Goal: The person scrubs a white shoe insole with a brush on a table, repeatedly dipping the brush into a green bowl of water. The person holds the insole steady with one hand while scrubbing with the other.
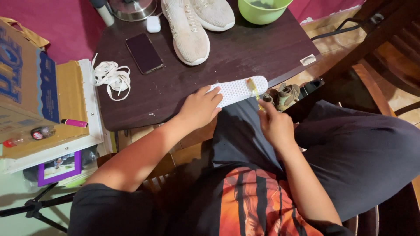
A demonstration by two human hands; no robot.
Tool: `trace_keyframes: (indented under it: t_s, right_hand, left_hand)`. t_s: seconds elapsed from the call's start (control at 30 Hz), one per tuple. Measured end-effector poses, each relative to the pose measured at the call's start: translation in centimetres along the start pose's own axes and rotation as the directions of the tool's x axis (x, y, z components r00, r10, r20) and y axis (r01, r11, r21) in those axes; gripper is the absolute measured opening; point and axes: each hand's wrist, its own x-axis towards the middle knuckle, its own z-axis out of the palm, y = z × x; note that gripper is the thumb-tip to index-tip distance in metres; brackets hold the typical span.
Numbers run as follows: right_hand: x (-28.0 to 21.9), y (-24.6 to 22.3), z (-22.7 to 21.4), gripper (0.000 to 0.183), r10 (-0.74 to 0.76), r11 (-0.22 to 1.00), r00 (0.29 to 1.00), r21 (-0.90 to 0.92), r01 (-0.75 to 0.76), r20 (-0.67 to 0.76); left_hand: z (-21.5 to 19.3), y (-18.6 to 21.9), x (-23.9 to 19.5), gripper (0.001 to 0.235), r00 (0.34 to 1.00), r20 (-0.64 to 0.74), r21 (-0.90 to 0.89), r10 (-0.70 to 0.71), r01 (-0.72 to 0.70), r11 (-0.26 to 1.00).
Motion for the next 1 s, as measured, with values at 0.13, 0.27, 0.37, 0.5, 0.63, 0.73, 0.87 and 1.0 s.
trace_keyframes:
  t_s: [0.13, 0.27, 0.37, 0.5, 0.63, 0.73, 0.87, 1.0]
  right_hand:
    - [-1.5, -1.8, -0.4, 0.033, -0.106, 0.959, 0.992, 0.27, 0.083, 0.074]
    - [-0.2, 1.3, -0.1, 0.036, -0.014, 0.999, 1.0, 0.049, 0.014, 0.0]
    - [-0.5, 0.4, 0.2, 0.035, 0.031, 0.999, 0.999, 0.01, -0.031, -0.016]
    - [-0.9, 0.1, 0.9, 0.034, -0.059, 0.997, 0.998, 0.057, 0.061, -0.027]
    - [-0.9, -0.9, -0.2, 0.03, -0.042, 0.989, 0.998, 0.142, 0.046, -0.037]
    - [-1.0, -1.1, -0.9, 0.032, -0.027, 0.992, 1.0, 0.121, 0.025, 0.012]
    - [-1.1, -0.8, -0.6, 0.031, -0.065, 0.992, 0.998, 0.106, 0.066, -0.01]
    - [-1.2, -0.2, -0.1, 0.034, -0.043, 0.992, 0.999, 0.121, 0.043, 0.004]
  left_hand:
    - [-0.1, 0.0, 0.0, 0.041, 1.0, -0.012, 0.008, 0.004, -0.004, 1.0]
    - [-0.8, 0.2, 0.0, 0.038, 1.0, -0.008, -0.015, -0.003, 0.003, 1.0]
    - [-0.7, 0.1, 0.4, 0.04, 1.0, -0.015, -0.007, 0.001, -0.001, 1.0]
    - [-2.7, -1.1, 0.5, 0.04, 0.998, 0.022, -0.155, -0.067, 0.07, 0.985]
    - [-8.9, -5.8, 1.9, 0.019, 0.963, -0.129, -0.041, -0.238, 0.235, 0.971]
    - [-8.5, -11.9, -1.0, 0.027, 0.854, -0.358, 0.113, -0.377, 0.44, 0.891]
    - [-7.7, -15.8, -4.1, 0.042, 0.778, -0.295, 0.109, -0.555, 0.605, 0.789]
    - [-9.9, -13.9, -4.1, 0.058, 0.68, 0.054, 0.068, -0.731, 0.728, 0.682]
